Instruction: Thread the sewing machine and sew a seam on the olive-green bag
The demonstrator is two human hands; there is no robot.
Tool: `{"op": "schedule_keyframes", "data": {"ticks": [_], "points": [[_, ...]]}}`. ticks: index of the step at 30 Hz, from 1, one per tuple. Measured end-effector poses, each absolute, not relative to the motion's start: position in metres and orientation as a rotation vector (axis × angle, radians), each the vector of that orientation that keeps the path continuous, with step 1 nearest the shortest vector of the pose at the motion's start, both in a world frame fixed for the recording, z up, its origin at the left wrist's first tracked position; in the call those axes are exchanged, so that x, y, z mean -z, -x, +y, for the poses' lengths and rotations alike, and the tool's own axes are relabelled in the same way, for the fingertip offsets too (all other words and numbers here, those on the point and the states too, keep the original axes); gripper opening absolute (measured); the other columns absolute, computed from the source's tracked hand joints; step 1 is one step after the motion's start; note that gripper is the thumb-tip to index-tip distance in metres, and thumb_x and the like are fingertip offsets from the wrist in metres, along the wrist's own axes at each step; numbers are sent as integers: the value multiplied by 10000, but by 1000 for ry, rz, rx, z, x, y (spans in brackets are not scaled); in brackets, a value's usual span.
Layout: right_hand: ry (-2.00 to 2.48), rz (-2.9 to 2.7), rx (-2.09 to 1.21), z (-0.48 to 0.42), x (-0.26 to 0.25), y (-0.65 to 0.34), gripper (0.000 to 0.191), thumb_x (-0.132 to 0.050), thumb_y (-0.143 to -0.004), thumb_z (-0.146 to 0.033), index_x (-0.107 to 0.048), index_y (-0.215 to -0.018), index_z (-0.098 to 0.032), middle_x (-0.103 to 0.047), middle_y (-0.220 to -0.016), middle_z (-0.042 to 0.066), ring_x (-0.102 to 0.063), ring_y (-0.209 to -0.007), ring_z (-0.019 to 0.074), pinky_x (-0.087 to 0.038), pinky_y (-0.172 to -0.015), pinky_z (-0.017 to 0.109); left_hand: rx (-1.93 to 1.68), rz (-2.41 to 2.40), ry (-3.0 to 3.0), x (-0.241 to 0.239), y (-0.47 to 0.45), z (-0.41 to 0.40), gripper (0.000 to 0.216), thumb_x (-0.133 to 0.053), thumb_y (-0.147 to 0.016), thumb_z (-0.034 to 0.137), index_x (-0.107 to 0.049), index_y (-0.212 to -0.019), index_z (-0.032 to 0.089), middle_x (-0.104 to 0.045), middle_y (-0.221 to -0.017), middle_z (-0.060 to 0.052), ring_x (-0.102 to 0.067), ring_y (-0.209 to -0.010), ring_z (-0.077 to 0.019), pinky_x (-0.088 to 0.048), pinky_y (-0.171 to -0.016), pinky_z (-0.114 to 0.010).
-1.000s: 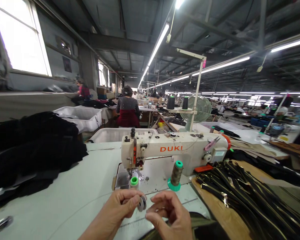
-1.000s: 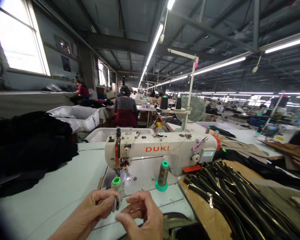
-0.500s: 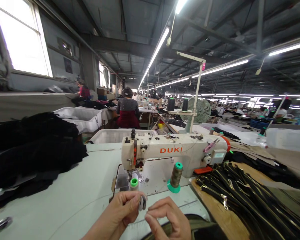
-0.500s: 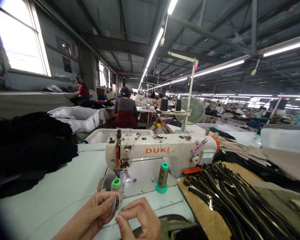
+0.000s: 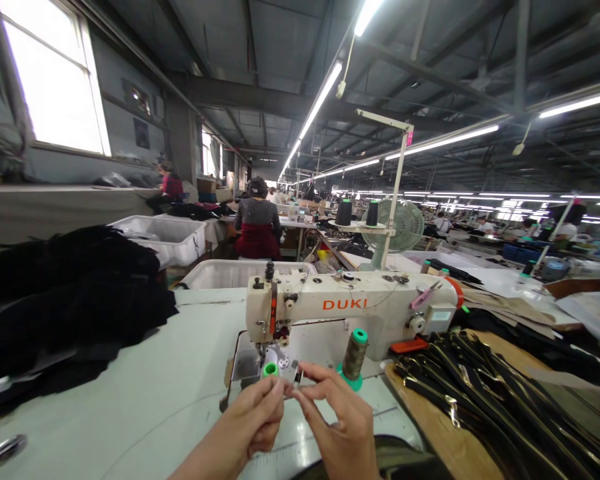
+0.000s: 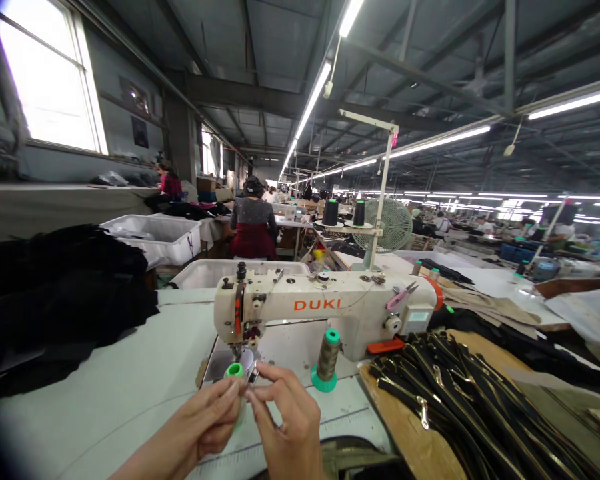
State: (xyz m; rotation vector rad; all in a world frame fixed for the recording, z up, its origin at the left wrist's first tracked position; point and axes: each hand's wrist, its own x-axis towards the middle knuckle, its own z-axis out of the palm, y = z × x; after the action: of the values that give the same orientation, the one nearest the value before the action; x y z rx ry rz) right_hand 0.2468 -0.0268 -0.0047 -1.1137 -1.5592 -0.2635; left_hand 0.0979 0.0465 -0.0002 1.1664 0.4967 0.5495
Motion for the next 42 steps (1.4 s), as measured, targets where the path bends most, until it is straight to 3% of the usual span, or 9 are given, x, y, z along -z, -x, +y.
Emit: {"op": "schedule_keyframes", "data": {"ticks": [4,7,11,19,24,30,34,39,42], "points": [[1165,-1671,369,-19,-6,-256,189,-506,-936,-122,-587,-779,-187,-715,-975,95,-695,-928,168,-561,-789,238,-695,588,-1771,-8,-90,56,459,-465,-903,619,-468,-760,182,-357,-649,52,-327,-605,-121,-257,-561,-243],[1107,-1782,212,-21,-12,-254,195,-540,-934,-153,-583,-748,-194,-730,-945,58,-707,-884,148,-550,-771,199,-713,658,-1981,-23,-89,62,389,-416,-931,537,-474,-759,192,-324,-641,55,-314,-601,-136,-261,-562,-258],[1096,-1665,22,-26,-18,-251,123,-659,-846,-115,-612,-788,-213,-732,-1011,12,-702,-923,129,-518,-848,160,-751,711,-2154,-38,-95,66,326,-428,-921,437,-477,-711,193,-332,-622,52,-324,-588,-139,-257,-555,-259],[1206,-1658,169,-13,-34,-248,219,-630,-782,15,-598,-696,-184,-745,-940,35,-719,-809,164,-543,-738,194,-843,560,-2162,-53,-98,82,316,-488,-916,414,-573,-728,175,-476,-707,16,-438,-662,-152,-329,-614,-261],[1323,-1545,129,-10,-59,-250,168,-679,-788,-20,-640,-742,-176,-743,-980,55,-712,-897,187,-530,-816,229,-855,495,-2204,-64,-102,87,307,-500,-916,382,-572,-704,172,-518,-741,1,-482,-701,-160,-350,-640,-268],[1442,-1641,8,-11,-65,-248,270,-703,-702,74,-621,-625,-171,-743,-785,2,-717,-742,166,-530,-688,191,-886,432,-2236,-76,-105,94,248,-515,-913,328,-604,-742,172,-555,-775,-10,-515,-732,-165,-363,-656,-269],[1388,-1536,155,-18,-76,-247,173,-700,-764,-13,-653,-709,-171,-748,-946,39,-714,-869,181,-527,-774,213,-873,389,-2251,-80,-105,92,250,-530,-908,326,-598,-721,175,-538,-765,-4,-509,-715,-158,-365,-637,-261],[1500,-1669,76,-20,-84,-249,235,-709,-724,33,-626,-637,-169,-722,-743,-1,-692,-701,156,-498,-658,197,-909,383,-2252,-87,-106,85,253,-504,-918,311,-596,-729,171,-549,-792,-15,-529,-744,-163,-381,-667,-265],[1474,-1579,88,-22,-87,-250,174,-696,-768,-20,-652,-704,-177,-738,-831,17,-699,-777,163,-502,-729,210,-887,358,-2268,-90,-105,80,245,-511,-911,298,-598,-719,173,-554,-774,-11,-533,-734,-160,-387,-663,-258]]}}
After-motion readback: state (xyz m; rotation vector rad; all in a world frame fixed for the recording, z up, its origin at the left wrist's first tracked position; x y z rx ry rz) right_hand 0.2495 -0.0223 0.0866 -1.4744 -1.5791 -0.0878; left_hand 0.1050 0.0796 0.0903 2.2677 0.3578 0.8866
